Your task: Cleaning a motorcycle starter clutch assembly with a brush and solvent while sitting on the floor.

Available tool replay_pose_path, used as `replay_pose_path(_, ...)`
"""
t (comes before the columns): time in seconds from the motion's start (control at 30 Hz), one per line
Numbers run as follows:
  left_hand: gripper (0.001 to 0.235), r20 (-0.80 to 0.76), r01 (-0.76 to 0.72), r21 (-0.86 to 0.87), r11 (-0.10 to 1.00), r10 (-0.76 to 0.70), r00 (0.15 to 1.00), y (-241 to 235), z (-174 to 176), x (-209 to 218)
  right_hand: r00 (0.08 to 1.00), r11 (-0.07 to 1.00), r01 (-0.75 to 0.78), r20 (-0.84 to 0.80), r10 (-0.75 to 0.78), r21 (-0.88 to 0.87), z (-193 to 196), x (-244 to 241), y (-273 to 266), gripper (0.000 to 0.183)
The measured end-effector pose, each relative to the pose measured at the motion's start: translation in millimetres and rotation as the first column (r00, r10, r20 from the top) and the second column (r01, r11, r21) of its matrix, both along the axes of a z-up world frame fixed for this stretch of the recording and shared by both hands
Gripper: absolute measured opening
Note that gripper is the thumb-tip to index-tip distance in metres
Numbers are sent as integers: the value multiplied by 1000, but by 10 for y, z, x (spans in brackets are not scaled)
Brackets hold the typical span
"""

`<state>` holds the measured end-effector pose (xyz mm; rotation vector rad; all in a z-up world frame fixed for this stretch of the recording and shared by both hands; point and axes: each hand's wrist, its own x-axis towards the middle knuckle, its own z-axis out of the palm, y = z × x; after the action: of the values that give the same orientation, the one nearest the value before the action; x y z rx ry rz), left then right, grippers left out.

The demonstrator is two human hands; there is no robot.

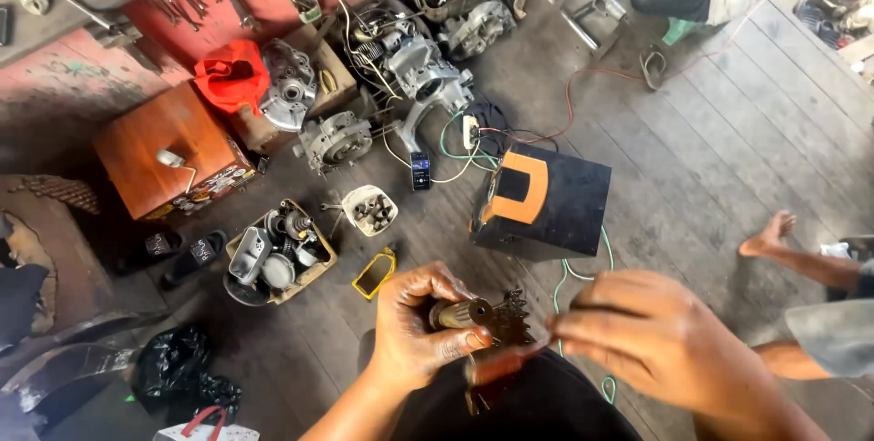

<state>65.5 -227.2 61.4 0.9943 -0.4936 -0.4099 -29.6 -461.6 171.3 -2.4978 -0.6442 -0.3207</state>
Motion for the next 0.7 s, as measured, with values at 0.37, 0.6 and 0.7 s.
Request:
replay_pose_path(0.37, 35, 18, 6, -18, 1000, -6, 1000, -122, -7, -48, 998, 999, 44, 40, -45, 28, -67, 49, -181, 16)
replay_pose_path(0.6, 34, 123, -58, 65, 996, 50, 991, -170, 5, -64, 994, 999, 29, 104, -33, 40, -244, 54, -343, 11)
replay_pose_path(0.7, 31, 54, -24, 9, 1000, 23, 998, -154, -36, -56, 996, 999, 7, 89, -11, 47, -163, 39, -305, 15)
